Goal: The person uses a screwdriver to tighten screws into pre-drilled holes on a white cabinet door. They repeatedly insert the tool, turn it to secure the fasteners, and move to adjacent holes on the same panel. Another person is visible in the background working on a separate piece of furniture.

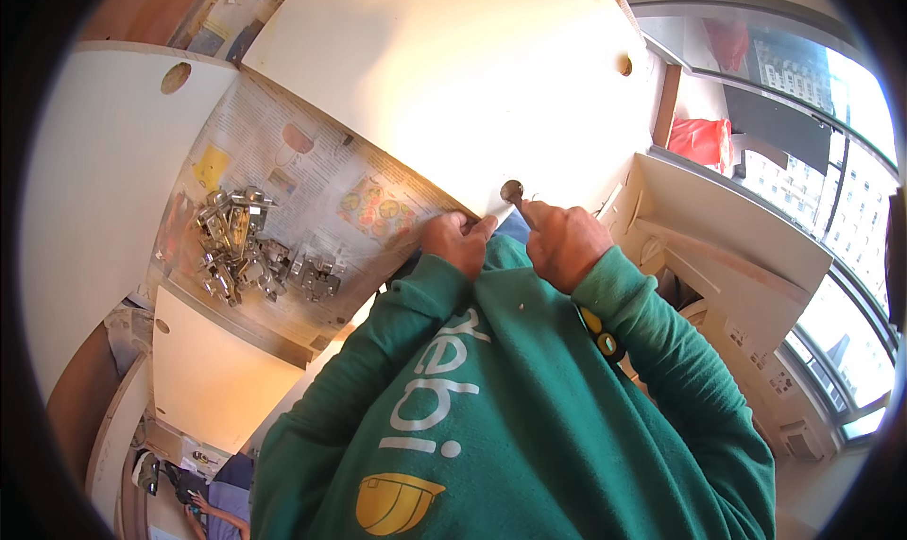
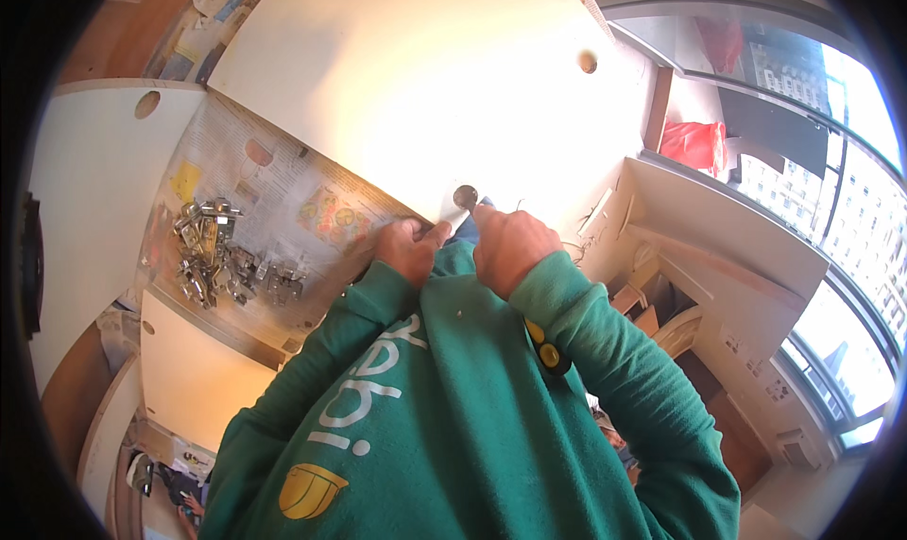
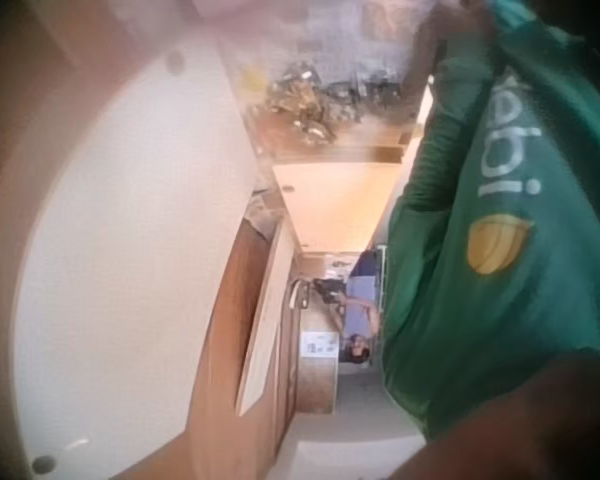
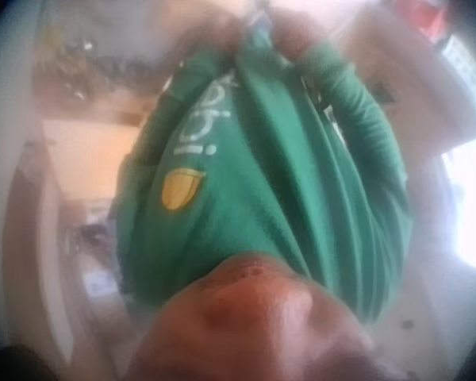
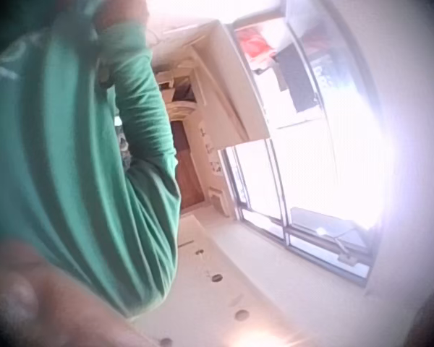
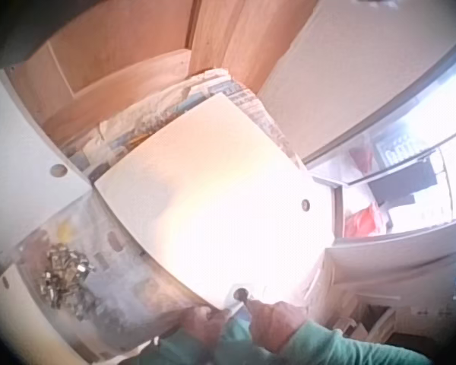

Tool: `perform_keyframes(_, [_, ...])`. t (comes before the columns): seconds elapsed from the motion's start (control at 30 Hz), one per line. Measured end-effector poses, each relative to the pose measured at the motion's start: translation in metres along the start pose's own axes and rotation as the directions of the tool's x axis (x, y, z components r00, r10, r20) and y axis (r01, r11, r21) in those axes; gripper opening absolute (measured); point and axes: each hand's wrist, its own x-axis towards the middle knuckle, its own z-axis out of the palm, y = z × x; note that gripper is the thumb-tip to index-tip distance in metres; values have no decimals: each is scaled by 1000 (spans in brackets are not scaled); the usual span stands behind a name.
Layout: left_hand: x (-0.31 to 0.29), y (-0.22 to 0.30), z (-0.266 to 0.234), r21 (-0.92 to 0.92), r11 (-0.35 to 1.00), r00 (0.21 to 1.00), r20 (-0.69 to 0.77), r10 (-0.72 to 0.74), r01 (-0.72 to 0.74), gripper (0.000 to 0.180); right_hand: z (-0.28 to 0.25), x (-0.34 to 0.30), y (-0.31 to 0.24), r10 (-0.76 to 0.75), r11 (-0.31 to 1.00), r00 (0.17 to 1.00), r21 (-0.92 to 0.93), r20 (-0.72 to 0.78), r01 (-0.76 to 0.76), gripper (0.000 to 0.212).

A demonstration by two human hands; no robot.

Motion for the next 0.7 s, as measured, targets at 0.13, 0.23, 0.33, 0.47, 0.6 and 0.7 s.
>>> perform_keyframes(0.13, [5, -17, 6, -99, 992, 997, -29, 73, -75, 39, -7, -4, -2, -25, 1000, 999, 3, 33, 25, 23])
perform_keyframes(0.23, [3, -13, 5, -92, 993, 998, -20, 67, -69, 39, -4, -2, -4, 8, 998, 998, -57, 57, -5, 22])
perform_keyframes(0.33, [6, -17, 6, -64, 997, 999, -22, 38, -40, 39, -10, -2, -9, 27, 998, 998, -63, 49, -24, 22])
perform_keyframes(0.47, [3, -7, 3, 42, 998, 998, -29, 53, -51, 39, 0, -10, 3, -28, 999, 999, -28, -17, 27, 29])
perform_keyframes(0.6, [5, -19, 9, -100, 991, 994, -71, 84, -91, 39, -8, -2, -9, 55, 993, 997, -104, 57, -49, 44])
perform_keyframes(0.7, [8, -20, 7, 46, 995, 993, -72, 91, -87, 39, 3, -6, 13, -100, 995, 989, 8, -111, 101, 42])
